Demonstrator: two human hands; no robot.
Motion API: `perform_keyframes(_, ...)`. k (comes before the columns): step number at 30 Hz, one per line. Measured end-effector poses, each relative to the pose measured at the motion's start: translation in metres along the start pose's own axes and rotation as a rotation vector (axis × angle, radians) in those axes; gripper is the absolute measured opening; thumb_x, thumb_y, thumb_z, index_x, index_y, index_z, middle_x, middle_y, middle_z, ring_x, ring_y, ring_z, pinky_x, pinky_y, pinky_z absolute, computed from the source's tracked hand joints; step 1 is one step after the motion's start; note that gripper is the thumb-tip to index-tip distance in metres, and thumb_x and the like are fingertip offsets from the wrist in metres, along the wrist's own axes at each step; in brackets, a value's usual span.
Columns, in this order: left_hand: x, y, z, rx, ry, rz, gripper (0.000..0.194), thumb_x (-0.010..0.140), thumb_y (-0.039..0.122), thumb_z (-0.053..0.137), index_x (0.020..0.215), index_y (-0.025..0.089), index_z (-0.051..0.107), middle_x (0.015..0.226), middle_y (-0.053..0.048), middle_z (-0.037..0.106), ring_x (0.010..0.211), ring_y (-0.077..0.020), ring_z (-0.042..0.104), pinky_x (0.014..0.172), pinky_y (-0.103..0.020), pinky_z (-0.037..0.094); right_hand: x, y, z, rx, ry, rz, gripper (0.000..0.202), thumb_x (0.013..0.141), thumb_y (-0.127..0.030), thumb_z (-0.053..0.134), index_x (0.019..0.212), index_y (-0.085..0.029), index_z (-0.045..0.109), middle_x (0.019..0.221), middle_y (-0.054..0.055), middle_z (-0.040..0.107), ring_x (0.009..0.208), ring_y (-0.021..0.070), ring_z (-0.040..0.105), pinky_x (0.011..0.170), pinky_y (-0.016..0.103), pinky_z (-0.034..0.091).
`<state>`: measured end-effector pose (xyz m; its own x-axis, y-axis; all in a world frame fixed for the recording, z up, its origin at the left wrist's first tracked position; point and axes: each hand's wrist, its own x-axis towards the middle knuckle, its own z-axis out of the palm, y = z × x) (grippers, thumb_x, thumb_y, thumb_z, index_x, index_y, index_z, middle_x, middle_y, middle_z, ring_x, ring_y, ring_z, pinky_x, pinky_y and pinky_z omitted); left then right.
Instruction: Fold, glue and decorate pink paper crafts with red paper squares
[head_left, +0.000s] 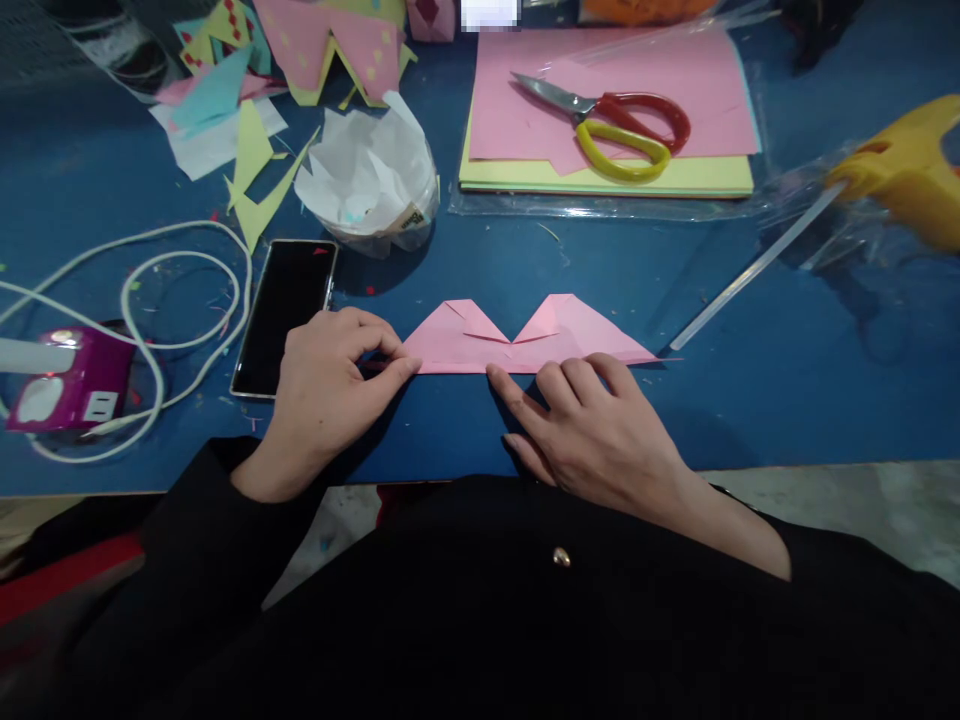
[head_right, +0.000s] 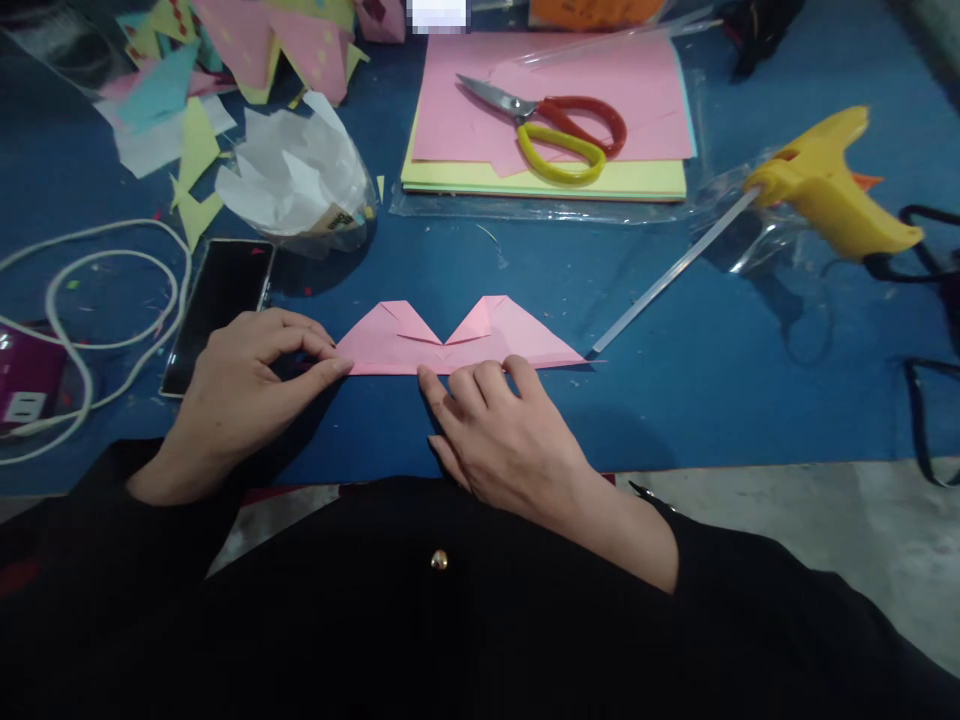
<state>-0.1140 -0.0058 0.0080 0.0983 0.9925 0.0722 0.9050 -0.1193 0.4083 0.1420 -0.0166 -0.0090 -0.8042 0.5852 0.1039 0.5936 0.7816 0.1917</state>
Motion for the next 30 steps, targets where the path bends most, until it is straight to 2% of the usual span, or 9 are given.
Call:
perform_keyframes(7, -0.001, -0.006, -0.006, 0.057, -0.022, -0.052, 0.02, 0.082, 0.035, 0.061, 0.065, 0.025, 0.062, 0.091, -0.004, 0.072, 0.09, -0.0271, 0.063, 0.084, -0.046, 0.045, 0.0, 0.001, 0.001, 0.037, -0.006, 0.006, 0.058, 0.101, -0.043, 0.04, 0.148, -0.009, 0.045, 0.098, 0.012, 0.061, 0.085, 0.0255, 0.046, 0.083, 0.043, 0.03)
perform_keyframes(15, -0.006, -0.007, -0.011, 0.175, -0.007, -0.015, 0.022, 0.084, 0.034, 0.057, 0.064, 0.025, 0.057, 0.09, -0.006, 0.072, 0.094, -0.0304, 0.065, 0.082, -0.049, 0.047, 0.0, 0.001, 0.001, 0.006, 0.003, 0.009, 0.059, 0.1, -0.045, 0.04, 0.148, -0.01, 0.046, 0.095, 0.011, 0.06, 0.084, 0.0251, 0.045, 0.082, 0.042, 0.029)
perform_keyframes(21, -0.012, -0.012, -0.017, 0.321, 0.008, -0.064, 0.023, 0.087, 0.035, 0.056, 0.068, 0.023, 0.061, 0.094, -0.008, 0.072, 0.094, -0.0316, 0.066, 0.078, -0.049, 0.047, 0.0, 0.001, 0.0, 0.013, -0.01, 0.017, 0.058, 0.1, -0.044, 0.041, 0.148, -0.011, 0.046, 0.095, 0.01, 0.059, 0.085, 0.0255, 0.045, 0.082, 0.041, 0.029)
perform_keyframes(23, -0.018, -0.012, -0.02, 0.392, 0.031, -0.07, 0.022, 0.089, 0.035, 0.055, 0.072, 0.022, 0.062, 0.098, -0.008, 0.071, 0.098, -0.0326, 0.065, 0.081, -0.051, 0.048, 0.0, 0.001, -0.001, 0.021, -0.014, 0.021, 0.057, 0.1, -0.043, 0.041, 0.148, -0.011, 0.046, 0.096, 0.011, 0.059, 0.085, 0.0257, 0.045, 0.081, 0.041, 0.029)
perform_keyframes(25, -0.027, -0.008, -0.02, 0.436, 0.128, -0.034, 0.018, 0.091, 0.032, 0.055, 0.081, 0.02, 0.063, 0.103, -0.01, 0.071, 0.105, -0.0333, 0.064, 0.089, -0.054, 0.048, 0.0, 0.0, -0.001, 0.029, -0.019, 0.025, 0.057, 0.1, -0.043, 0.041, 0.148, -0.011, 0.045, 0.097, 0.011, 0.059, 0.086, 0.0258, 0.045, 0.081, 0.041, 0.029)
perform_keyframes(27, -0.036, 0.001, -0.015, 0.448, 0.318, 0.061, 0.012, 0.091, 0.023, 0.055, 0.096, 0.018, 0.065, 0.109, -0.012, 0.071, 0.109, -0.0325, 0.064, 0.096, -0.053, 0.048, 0.0, -0.001, -0.001, 0.038, -0.019, 0.027, 0.057, 0.1, -0.043, 0.041, 0.148, -0.011, 0.045, 0.097, 0.011, 0.059, 0.086, 0.0259, 0.045, 0.081, 0.041, 0.029)
perform_keyframes(29, -0.042, 0.013, -0.005, 0.47, 0.479, 0.27, 0.029, 0.086, 0.017, 0.06, 0.115, 0.017, 0.064, 0.114, -0.013, 0.073, 0.106, -0.0322, 0.067, 0.092, -0.051, 0.052, -0.001, -0.001, 0.0, 0.047, -0.016, 0.03, 0.058, 0.1, -0.043, 0.042, 0.148, -0.011, 0.045, 0.097, 0.011, 0.059, 0.086, 0.0258, 0.045, 0.081, 0.042, 0.03)
perform_keyframes(30, -0.044, 0.02, 0.001, 0.423, 0.576, 0.435, 0.033, 0.082, 0.014, 0.063, 0.115, 0.018, 0.066, 0.106, -0.01, 0.076, 0.098, -0.0295, 0.071, 0.086, -0.046, 0.055, -0.001, -0.002, 0.0, 0.049, -0.013, 0.032, 0.058, 0.1, -0.043, 0.042, 0.148, -0.011, 0.045, 0.097, 0.011, 0.059, 0.086, 0.0258, 0.045, 0.081, 0.042, 0.03)
